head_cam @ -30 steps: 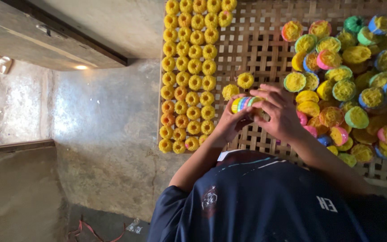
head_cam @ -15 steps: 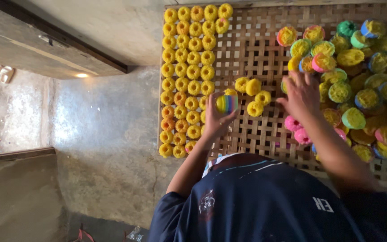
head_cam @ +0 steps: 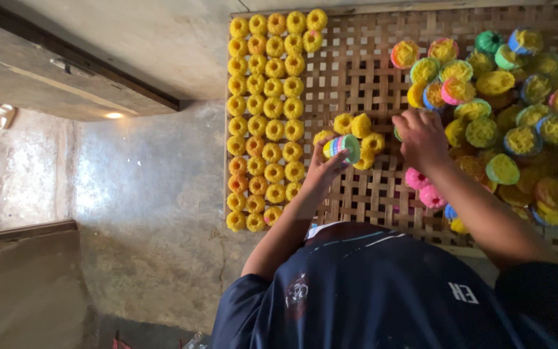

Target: The person arranges colorful flower-shaped items on a woven mat, picking them from a green basin and placing them in rows. The person handles the items by hand, organizing them into neat patterns on the mat.

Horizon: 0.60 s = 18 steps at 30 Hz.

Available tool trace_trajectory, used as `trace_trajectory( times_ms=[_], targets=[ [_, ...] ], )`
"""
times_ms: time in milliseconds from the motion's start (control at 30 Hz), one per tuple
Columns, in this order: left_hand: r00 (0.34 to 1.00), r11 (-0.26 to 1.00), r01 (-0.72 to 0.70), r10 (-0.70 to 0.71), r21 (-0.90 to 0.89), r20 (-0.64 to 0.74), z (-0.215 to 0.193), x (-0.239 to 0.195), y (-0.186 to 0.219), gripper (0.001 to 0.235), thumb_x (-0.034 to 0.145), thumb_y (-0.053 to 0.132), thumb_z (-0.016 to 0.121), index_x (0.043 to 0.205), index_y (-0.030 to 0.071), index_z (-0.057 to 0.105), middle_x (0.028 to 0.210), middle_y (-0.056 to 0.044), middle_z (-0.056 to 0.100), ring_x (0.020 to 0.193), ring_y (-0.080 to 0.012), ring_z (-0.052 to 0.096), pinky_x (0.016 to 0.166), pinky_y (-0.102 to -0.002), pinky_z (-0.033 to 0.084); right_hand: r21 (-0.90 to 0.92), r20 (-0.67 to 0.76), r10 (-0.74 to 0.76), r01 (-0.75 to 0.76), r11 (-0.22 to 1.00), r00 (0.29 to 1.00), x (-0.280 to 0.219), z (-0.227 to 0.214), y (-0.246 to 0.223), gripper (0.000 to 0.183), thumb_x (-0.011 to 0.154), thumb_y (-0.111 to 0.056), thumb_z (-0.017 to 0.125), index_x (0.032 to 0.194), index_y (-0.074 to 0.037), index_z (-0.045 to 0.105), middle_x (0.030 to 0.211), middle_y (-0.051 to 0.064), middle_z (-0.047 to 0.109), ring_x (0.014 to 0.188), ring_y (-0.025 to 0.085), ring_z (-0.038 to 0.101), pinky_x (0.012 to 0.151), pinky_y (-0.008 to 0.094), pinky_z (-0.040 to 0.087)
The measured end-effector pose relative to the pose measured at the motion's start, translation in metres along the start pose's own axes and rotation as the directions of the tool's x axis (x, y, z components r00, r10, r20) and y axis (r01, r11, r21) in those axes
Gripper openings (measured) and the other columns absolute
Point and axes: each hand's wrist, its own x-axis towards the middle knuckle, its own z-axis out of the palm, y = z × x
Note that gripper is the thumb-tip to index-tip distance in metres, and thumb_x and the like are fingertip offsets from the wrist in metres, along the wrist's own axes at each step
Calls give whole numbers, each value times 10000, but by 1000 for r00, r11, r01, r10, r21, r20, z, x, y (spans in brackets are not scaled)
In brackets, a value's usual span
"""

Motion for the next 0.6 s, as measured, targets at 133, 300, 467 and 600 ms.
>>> trace_trajectory(
  times_ms=[133, 300, 467, 600],
  targets=[
    [995, 994, 62, -56, -87, 77, 5, -6, 2, 664, 848, 210, 825, 1402, 181, 460, 1346, -165, 566, 1156, -283, 646, 934, -387, 605, 679, -125, 36, 59, 731, 991, -10, -13, -4, 788, 841, -193, 831, 1522, -95, 447, 1425, 145, 601, 1297, 292, 602, 1131, 430, 492],
    [982, 991, 135, -130, -27, 136, 14, -16, 8, 675, 859, 244, 833, 1420, 179, 462, 1285, -160, 580, 1086, -282, 642, 881, -387, 598, 795, -270, -89, 274, 541, 959, -32, -45, -38, 878, 824, -222, 825, 1572, -65, 393, 1376, 164, 651, 1247, 308, 655, 1110, 408, 512],
    [983, 991, 84, -65, -107, 170, 18, -22, 19, 670, 857, 282, 835, 1411, 179, 473, 1321, -116, 568, 1144, -251, 641, 948, -388, 599, 975, -223, 44, 222, 14, 974, -30, -65, -36, 798, 907, -261, 771, 1593, -83, 405, 1370, 144, 660, 1167, 217, 690, 1063, 441, 596],
    [966, 976, 169, -138, -135, 217, 22, -28, 19, 700, 856, 313, 826, 1441, 169, 468, 1370, -132, 523, 1203, -283, 617, 1008, -413, 575, 953, -138, 142, 171, -252, 980, -31, -65, -31, 788, 940, -256, 785, 1607, -67, 412, 1379, 135, 652, 1254, 224, 652, 1137, 469, 549]
  ],
)
